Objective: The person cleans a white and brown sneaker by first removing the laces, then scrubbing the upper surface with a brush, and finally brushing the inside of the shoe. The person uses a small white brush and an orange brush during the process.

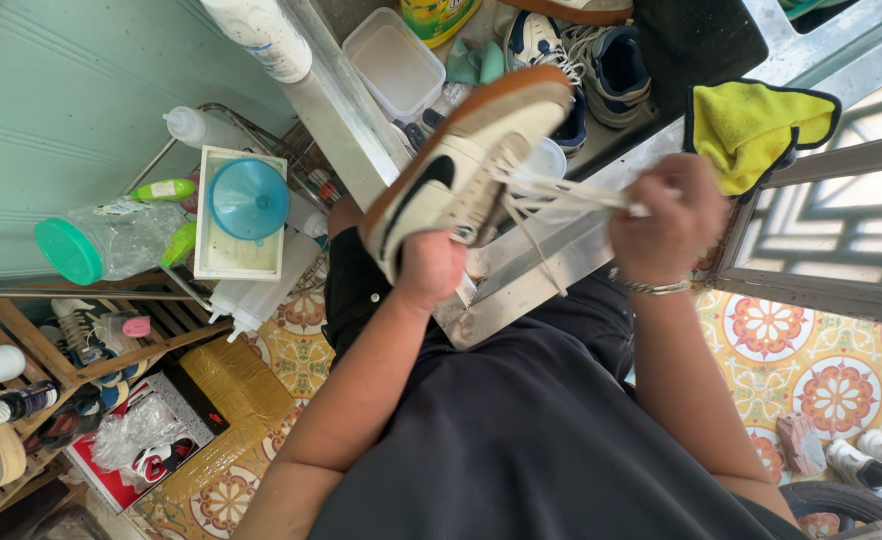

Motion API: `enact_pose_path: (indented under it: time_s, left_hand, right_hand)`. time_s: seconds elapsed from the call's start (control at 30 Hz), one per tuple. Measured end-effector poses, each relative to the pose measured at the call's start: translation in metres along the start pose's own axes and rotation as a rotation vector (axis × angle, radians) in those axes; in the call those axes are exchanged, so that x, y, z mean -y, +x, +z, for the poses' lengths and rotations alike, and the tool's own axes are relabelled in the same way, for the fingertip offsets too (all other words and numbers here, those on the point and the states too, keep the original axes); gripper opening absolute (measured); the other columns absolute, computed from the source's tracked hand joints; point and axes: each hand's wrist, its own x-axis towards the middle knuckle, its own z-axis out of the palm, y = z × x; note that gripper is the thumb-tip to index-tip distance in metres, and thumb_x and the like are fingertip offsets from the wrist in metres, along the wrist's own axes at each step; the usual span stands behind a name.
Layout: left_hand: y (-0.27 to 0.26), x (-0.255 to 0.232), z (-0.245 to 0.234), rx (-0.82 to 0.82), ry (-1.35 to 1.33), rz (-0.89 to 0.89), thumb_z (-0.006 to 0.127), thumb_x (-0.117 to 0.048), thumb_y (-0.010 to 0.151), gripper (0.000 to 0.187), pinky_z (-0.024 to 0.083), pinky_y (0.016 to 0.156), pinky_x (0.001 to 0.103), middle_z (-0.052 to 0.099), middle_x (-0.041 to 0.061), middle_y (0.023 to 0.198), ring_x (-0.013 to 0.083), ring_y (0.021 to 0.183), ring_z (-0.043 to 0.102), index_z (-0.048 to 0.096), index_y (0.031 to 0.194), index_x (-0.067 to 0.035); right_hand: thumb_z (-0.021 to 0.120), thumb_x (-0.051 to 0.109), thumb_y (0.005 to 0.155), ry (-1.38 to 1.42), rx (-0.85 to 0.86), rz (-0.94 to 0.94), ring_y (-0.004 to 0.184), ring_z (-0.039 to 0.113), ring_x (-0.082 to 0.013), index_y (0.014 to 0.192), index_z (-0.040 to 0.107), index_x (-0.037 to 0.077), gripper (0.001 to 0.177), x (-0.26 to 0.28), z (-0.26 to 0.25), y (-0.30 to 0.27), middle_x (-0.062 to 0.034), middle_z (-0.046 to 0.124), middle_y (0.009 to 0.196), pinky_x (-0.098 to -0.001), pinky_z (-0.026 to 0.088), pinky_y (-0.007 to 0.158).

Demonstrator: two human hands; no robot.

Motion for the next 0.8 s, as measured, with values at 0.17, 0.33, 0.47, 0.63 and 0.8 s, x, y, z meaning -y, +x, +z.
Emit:
enact_pose_path:
  time_s: [0.17, 0.33, 0.47, 0.63, 0.8]
  left_hand:
    - [0.006, -0.025, -0.013, 0.001, 0.336, 0.084, 0.054, 0.0, 0.102, 0.032, 0.046, 0.114, 0.035, 0.065, 0.011, 0.14, 0.0227, 0.13, 0.061, 0.064, 0.133, 0.003]
    - [0.004, -0.01, 0.004, -0.105, -0.051, -0.013, 0.052, 0.005, 0.098, 0.039, 0.041, 0.117, 0.038, 0.062, 0.012, 0.141, 0.0235, 0.134, 0.057, 0.058, 0.136, 0.004]
    - [0.007, -0.026, 0.009, -0.149, -0.062, 0.033, 0.052, 0.004, 0.096, 0.041, 0.043, 0.115, 0.039, 0.062, 0.012, 0.14, 0.0243, 0.132, 0.057, 0.058, 0.136, 0.002]
    - [0.013, -0.051, 0.011, -0.128, -0.022, 0.101, 0.054, 0.002, 0.1, 0.035, 0.044, 0.115, 0.039, 0.064, 0.014, 0.139, 0.0243, 0.131, 0.059, 0.06, 0.135, 0.005]
    - [0.016, -0.039, 0.032, -0.04, 0.012, 0.022, 0.064, 0.008, 0.095, 0.034, 0.049, 0.108, 0.038, 0.068, 0.013, 0.13, 0.0242, 0.122, 0.064, 0.064, 0.129, 0.005]
  right_hand:
    - [0.076, 0.011, 0.097, 0.733, -0.226, 0.476, 0.091, 0.06, -0.0251, 0.08, 0.054, 0.007, 0.028, -0.027, 0.005, -0.006, -0.0092, 0.059, 0.099, -0.0388, 0.048, 0.08]
    - [0.078, 0.024, 0.1, 1.19, 0.092, 0.717, 0.079, 0.056, -0.0287, 0.077, 0.053, 0.008, 0.037, -0.016, 0.015, -0.017, -0.0082, 0.056, 0.085, -0.042, 0.045, 0.072]
    - [0.08, 0.034, 0.102, 0.675, 0.132, 0.641, 0.069, 0.053, -0.0315, 0.075, 0.053, 0.009, 0.046, -0.033, 0.022, -0.02, -0.0075, 0.054, 0.074, -0.0445, 0.042, 0.066]
    - [0.076, 0.023, 0.088, 0.025, 0.281, 0.181, 0.083, 0.065, -0.0339, 0.096, 0.064, 0.006, 0.022, -0.021, 0.006, -0.001, -0.0092, 0.064, 0.089, -0.0447, 0.049, 0.073]
    - [0.065, -0.002, 0.079, 0.698, 0.2, -0.014, 0.107, 0.065, -0.0348, 0.122, 0.066, 0.003, 0.044, 0.05, 0.004, 0.02, -0.0187, 0.064, 0.115, -0.0394, 0.052, 0.097]
